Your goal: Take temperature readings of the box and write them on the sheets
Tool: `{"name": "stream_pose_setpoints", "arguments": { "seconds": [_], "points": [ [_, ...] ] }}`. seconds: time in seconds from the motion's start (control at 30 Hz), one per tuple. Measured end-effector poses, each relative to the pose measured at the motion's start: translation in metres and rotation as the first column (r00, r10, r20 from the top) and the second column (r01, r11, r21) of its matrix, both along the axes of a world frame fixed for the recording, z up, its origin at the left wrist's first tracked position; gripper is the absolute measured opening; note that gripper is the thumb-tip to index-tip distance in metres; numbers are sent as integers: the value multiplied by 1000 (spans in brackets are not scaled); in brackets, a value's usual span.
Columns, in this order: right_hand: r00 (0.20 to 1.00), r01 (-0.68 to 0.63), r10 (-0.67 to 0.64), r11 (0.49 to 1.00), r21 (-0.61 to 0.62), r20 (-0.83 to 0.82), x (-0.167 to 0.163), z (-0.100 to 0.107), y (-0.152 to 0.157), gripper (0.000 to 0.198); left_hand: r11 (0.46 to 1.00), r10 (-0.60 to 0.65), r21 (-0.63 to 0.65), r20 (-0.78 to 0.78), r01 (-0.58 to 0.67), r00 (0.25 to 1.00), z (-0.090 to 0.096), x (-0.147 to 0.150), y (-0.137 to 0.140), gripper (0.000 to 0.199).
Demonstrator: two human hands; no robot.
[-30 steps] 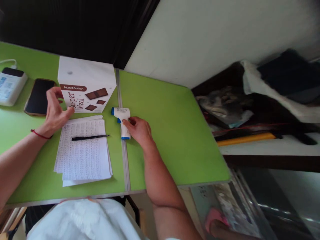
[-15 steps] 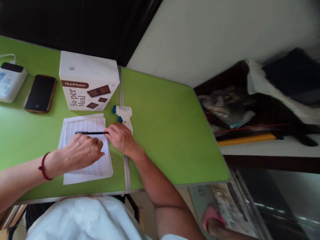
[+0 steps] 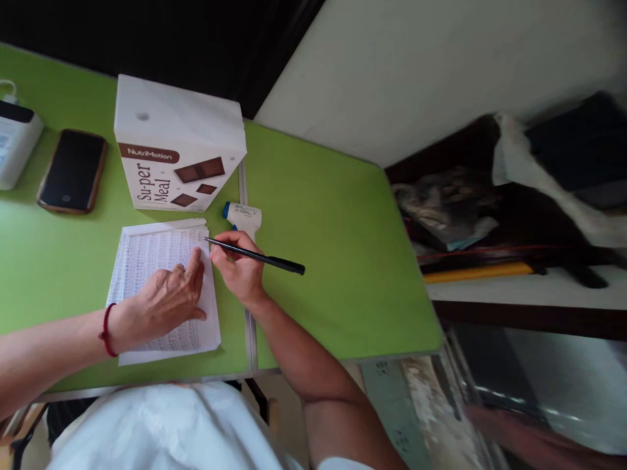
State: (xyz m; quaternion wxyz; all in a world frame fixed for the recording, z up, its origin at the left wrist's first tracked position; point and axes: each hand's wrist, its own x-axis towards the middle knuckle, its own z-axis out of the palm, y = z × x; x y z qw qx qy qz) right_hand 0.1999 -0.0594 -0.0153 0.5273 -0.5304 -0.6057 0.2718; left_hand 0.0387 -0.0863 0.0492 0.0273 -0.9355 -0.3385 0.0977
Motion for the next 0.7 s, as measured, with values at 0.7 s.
{"name": "stream_pose_setpoints", "arguments": {
  "seconds": [0.7],
  "points": [
    [948, -120, 58, 976, 180, 313, 3, -1, -4, 2, 994, -62, 82, -34, 65, 997, -6, -1, -6, 61]
  ]
}}
